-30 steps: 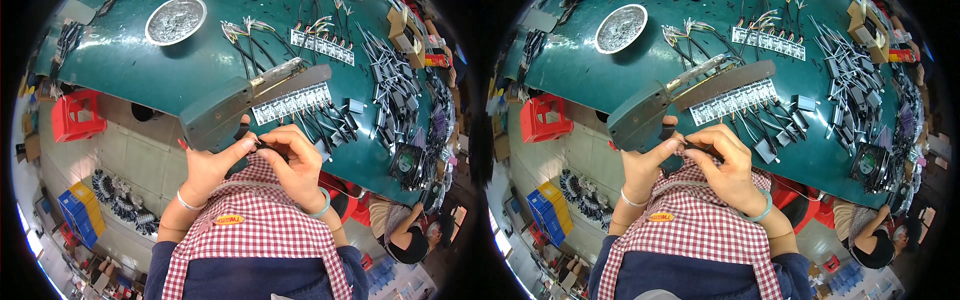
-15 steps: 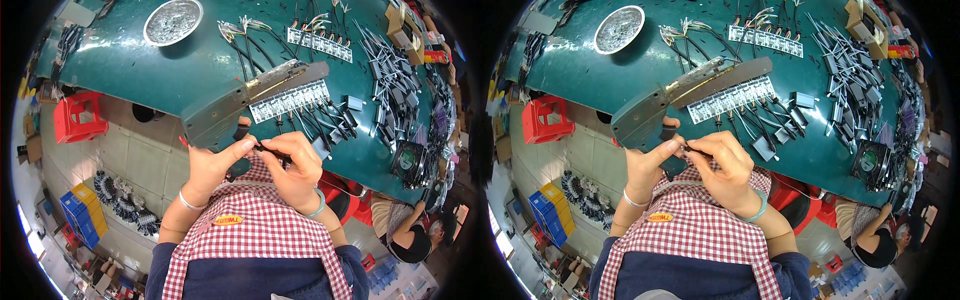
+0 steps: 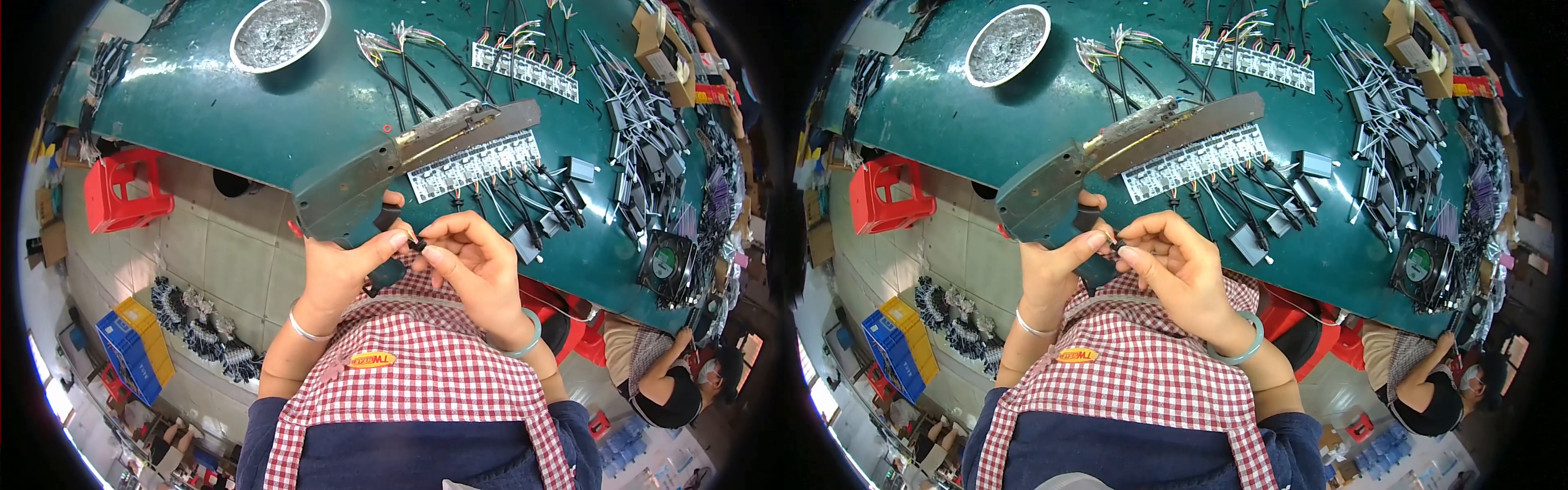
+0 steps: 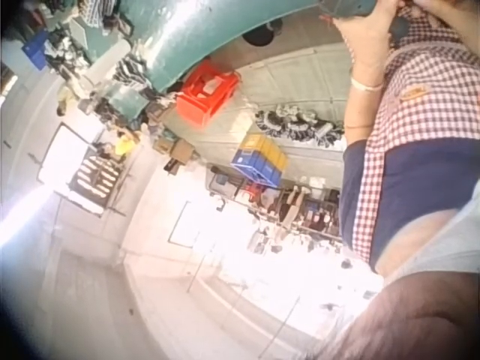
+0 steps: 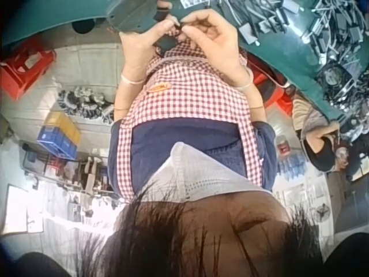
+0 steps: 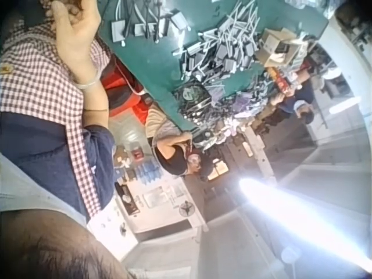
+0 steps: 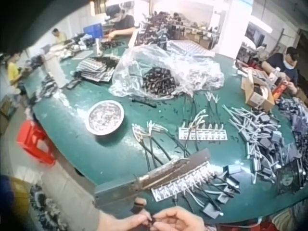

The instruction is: The person solders wires onto circuit boards using a soldering gun, positioning wires against the boards by hand and applying the tip to secure the connections.

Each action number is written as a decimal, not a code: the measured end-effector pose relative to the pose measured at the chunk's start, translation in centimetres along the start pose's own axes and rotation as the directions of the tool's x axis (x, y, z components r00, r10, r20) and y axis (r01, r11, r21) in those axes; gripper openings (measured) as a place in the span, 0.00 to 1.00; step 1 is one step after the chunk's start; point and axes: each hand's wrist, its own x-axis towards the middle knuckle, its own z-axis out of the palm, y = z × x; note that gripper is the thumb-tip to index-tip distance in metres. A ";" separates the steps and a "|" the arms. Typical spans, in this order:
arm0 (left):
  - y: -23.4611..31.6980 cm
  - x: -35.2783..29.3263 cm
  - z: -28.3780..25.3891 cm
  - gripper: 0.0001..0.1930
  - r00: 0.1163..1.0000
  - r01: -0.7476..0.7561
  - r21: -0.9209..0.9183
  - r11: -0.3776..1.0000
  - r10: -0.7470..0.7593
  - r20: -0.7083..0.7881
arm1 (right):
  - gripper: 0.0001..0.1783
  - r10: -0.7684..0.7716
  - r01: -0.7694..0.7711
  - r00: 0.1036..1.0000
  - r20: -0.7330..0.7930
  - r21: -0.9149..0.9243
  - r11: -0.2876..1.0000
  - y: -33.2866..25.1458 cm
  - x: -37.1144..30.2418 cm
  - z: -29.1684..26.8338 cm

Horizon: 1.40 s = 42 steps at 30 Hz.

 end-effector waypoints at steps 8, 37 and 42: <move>-0.6 -0.4 0.4 0.24 0.991 -0.078 0.052 0.996 0.083 -0.105 | 0.12 -0.456 0.434 0.886 0.079 -0.485 0.759 1.0 0.4 -0.3; -1.5 -0.8 -1.2 0.23 0.961 -0.261 0.377 0.889 0.203 0.187 | 0.10 -0.414 0.387 0.905 0.094 -0.582 0.715 1.4 0.1 -0.6; -3.1 -0.6 -1.5 0.23 0.931 -0.364 0.546 0.754 0.314 0.187 | 0.13 -0.734 0.605 0.604 0.310 -0.778 0.170 2.2 1.2 -1.3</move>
